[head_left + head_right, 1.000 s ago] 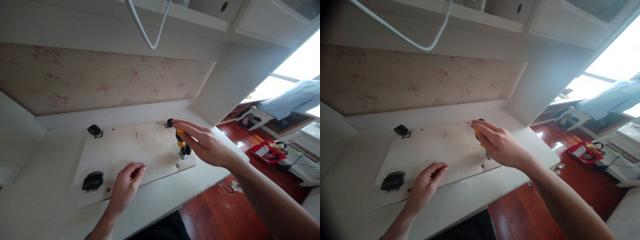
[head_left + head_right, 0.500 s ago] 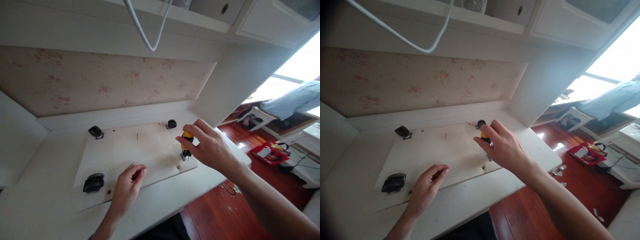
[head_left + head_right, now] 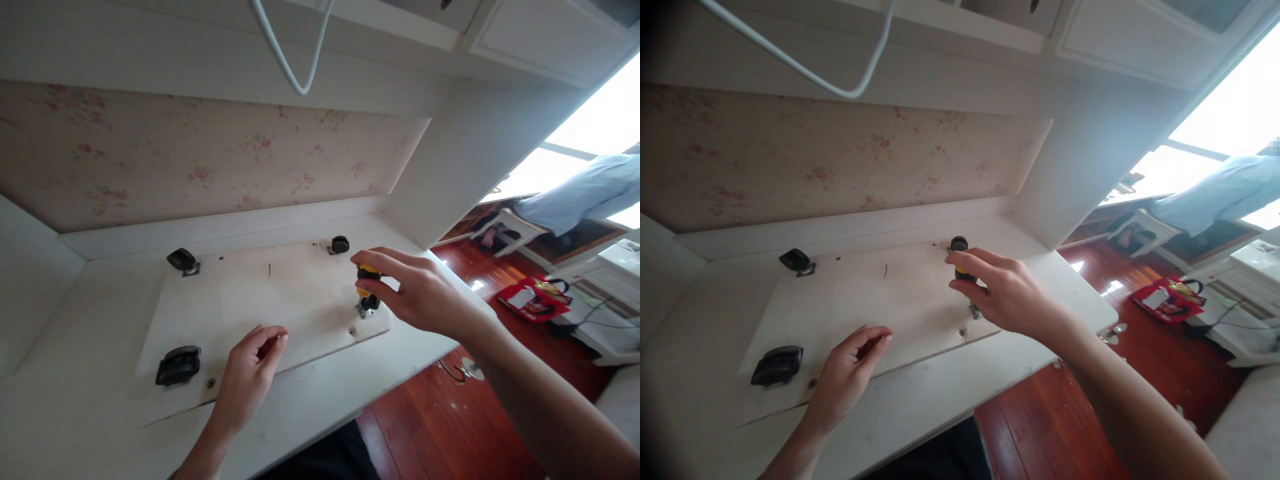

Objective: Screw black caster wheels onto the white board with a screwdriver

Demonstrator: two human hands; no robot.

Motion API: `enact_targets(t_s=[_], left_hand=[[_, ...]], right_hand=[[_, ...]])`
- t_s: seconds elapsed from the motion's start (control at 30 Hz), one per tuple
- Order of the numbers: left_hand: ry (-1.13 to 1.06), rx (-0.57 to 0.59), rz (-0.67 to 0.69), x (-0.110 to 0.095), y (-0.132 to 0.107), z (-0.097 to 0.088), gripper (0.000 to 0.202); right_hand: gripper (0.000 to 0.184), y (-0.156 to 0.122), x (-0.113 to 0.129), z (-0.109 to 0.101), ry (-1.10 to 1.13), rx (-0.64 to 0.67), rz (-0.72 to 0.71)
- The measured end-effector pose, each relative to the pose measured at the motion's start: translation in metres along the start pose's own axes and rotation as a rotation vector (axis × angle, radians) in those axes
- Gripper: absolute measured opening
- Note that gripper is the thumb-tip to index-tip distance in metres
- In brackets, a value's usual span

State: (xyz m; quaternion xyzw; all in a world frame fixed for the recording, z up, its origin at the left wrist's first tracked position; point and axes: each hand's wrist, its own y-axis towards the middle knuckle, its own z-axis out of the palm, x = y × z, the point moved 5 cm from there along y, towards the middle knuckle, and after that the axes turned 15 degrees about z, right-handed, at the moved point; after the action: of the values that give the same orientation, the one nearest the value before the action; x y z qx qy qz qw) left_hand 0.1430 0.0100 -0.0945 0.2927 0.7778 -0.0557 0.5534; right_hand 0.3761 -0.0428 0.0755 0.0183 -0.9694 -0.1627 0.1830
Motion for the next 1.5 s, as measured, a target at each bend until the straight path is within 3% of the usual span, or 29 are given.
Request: enact_targets(t_s=[0.33,0.57,0.67,0.77,0.87,0.93,1.03,1.13,1.3,1.43,1.5], left_hand=[[0.033,-0.01,0.026,-0.003,0.006,0.004,0.026],[0.095,-0.018,0.061,-0.004,0.003,0.004,0.025],[0.125,-0.005,0.089,-0.005,0.003,0.006,0.024],[0.142,-0.01,0.102,-0.004,0.003,0.006,0.024],[0.143,-0.017,0.093,-0.002,0.003,0.005,0.024],[0.142,-0.01,0.087,0.0,0.002,0.004,0.025],[0.142,-0.01,0.082,0.002,0.002,0.004,0.025],[0.136,-0.023,0.078,0.004,0.001,0.004,0.025],[0.176,-0.05,0.096,0.005,0.0,0.005,0.024],[0.191,-0.058,0.105,0.005,0.0,0.005,0.023],[0.194,-0.053,0.113,0.005,0.0,0.006,0.023]], right_hand=[[0.032,-0.006,-0.003,0.004,-0.37,-0.198,0.057],[0.043,-0.006,0.005,0.008,-0.619,-0.449,0.099],[0.045,-0.004,0.008,0.01,-0.689,-0.497,0.13],[0.04,0.004,0.004,0.005,-0.635,-0.378,0.229],[0.03,0.012,0.003,0.004,-0.325,-0.05,0.158],[0.034,0.013,0.003,0.005,-0.088,0.172,0.085],[0.032,0.014,-0.006,0.005,0.06,0.319,0.117],[0.026,0.017,-0.016,0.003,-0.039,0.218,0.174],[0.032,0.015,-0.013,0.009,-0.361,-0.016,0.13],[0.047,0.009,-0.007,0.006,-0.747,-0.246,0.339],[0.05,0.007,0.0,0.005,-0.81,-0.216,0.377]])
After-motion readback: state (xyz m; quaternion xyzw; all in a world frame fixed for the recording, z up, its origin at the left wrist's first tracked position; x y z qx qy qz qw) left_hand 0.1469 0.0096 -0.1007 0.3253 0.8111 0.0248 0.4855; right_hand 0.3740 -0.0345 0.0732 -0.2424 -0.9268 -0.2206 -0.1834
